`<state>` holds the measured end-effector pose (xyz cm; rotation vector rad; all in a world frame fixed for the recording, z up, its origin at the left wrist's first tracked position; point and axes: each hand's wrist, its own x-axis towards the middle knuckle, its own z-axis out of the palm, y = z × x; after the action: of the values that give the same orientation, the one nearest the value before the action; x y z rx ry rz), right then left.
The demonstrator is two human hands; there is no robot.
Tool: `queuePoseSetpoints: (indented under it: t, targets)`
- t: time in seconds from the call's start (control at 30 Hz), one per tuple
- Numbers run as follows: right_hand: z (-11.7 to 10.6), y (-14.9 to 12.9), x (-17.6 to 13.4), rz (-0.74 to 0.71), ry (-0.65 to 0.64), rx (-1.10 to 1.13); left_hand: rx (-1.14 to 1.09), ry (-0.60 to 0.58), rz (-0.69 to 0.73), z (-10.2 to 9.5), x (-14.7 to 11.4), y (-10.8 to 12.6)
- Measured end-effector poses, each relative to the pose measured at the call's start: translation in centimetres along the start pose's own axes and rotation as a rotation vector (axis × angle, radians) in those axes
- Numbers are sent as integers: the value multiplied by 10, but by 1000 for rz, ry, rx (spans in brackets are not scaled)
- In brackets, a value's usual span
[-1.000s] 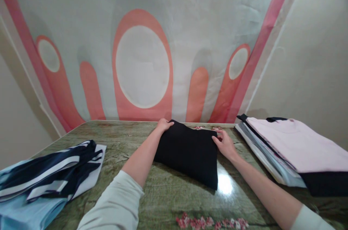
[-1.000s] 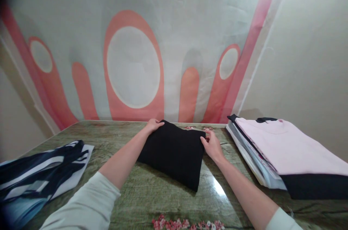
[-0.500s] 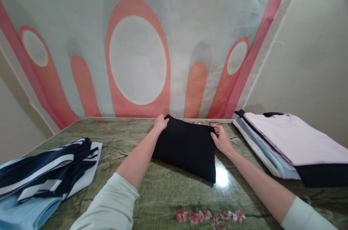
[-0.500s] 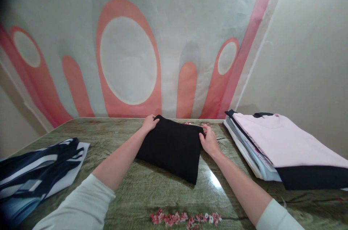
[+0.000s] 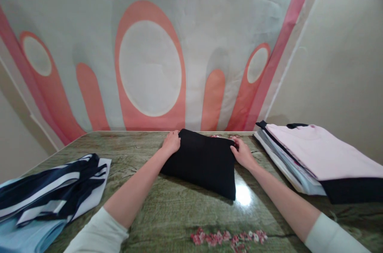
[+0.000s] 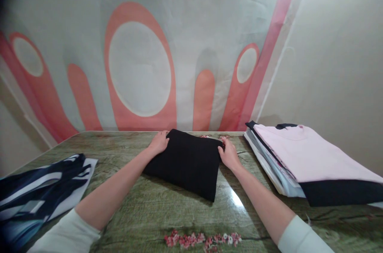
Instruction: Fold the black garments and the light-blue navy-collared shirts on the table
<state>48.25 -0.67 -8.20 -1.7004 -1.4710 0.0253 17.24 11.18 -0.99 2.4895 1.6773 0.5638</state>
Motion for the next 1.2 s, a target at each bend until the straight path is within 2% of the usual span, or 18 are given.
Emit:
queuePoseSetpoints:
  t: [0.07,0.1,0.13,0.2,0.27,0.37,0.47,0.63,0.77,0.87,0.97,1.1,1.2]
  targets:
    - [-1,0,1,-5,-43,12,16,0,65,-9,-24,15]
    - [-2,-1,2,-2,-57,23,29,-14,162,-13,-40,26]
    - [-3,-1,2,6,-70,40,25,-53,268,-17,-57,38]
    - [-5,-1,3,31,-91,87,-11,-203,471,-22,-92,62]
    - [-8,-1,3,48,-113,141,-38,-303,627,-23,-123,83]
    - [-15,-4,3,59,-141,200,-27,-319,703,-23,-146,95]
    - [-22,-6,4,83,-119,187,-1,-333,768,-26,-143,86]
    - [-28,-10,3,93,-68,175,-51,-455,898,-42,-119,48]
    - [-29,-23,-2,-5,-145,218,-159,-487,802,-52,-104,30]
    - [-30,-32,-4,-70,-240,225,-142,-377,713,-53,-107,38]
    - [-30,-35,-5,-89,-288,232,-90,-261,682,-47,-122,57]
    - [-30,-34,-5,-85,-257,240,10,-282,723,-34,-140,68]
    - [-30,-40,-8,-194,-254,217,68,-306,744,-30,-142,65]
